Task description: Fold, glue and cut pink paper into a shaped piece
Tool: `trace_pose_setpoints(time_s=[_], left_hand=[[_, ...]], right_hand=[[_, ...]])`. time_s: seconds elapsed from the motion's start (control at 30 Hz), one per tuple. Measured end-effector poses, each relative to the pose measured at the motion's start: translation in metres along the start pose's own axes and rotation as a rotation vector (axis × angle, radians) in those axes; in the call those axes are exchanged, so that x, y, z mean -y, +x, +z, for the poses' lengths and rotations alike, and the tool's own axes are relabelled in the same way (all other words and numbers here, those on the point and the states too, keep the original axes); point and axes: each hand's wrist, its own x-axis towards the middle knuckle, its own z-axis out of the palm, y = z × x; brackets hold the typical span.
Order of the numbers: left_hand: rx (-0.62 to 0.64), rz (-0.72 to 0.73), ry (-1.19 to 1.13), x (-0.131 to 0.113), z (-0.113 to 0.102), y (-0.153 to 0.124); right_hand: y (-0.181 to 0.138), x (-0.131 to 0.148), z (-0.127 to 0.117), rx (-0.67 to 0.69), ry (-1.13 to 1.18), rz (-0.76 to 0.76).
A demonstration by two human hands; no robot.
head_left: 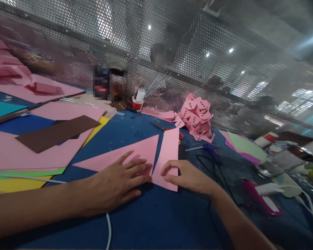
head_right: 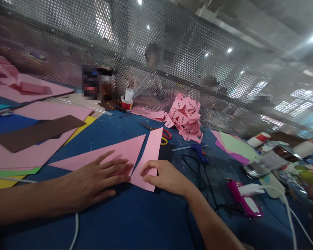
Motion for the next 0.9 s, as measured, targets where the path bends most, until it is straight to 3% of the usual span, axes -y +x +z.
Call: trace_pose_setpoints(time_s=[0.4,0.7,0.8,0.9], left_hand=[[-0.022,0.003,-0.009,0.001,0.002,-0.001],[-0.005,-0.040,-0.102,-0.001,-0.002,0.001],[-0.018,-0.097,-0.182,-0.001,-0.005,0.000],[-0.056,-0.252,-0.360,-0.003,-0.009,0.001]], right_hand=[[-0.002,0.001,-0.004,0.027,-0.011,0.009],[-0.001,0.002,-0.002,-0.082,0.005,-0.043],[-0.002,0.008,0.000,-0.151,0.030,-0.101],[-0.002,0.014,0.005,-0.183,0.048,-0.144]])
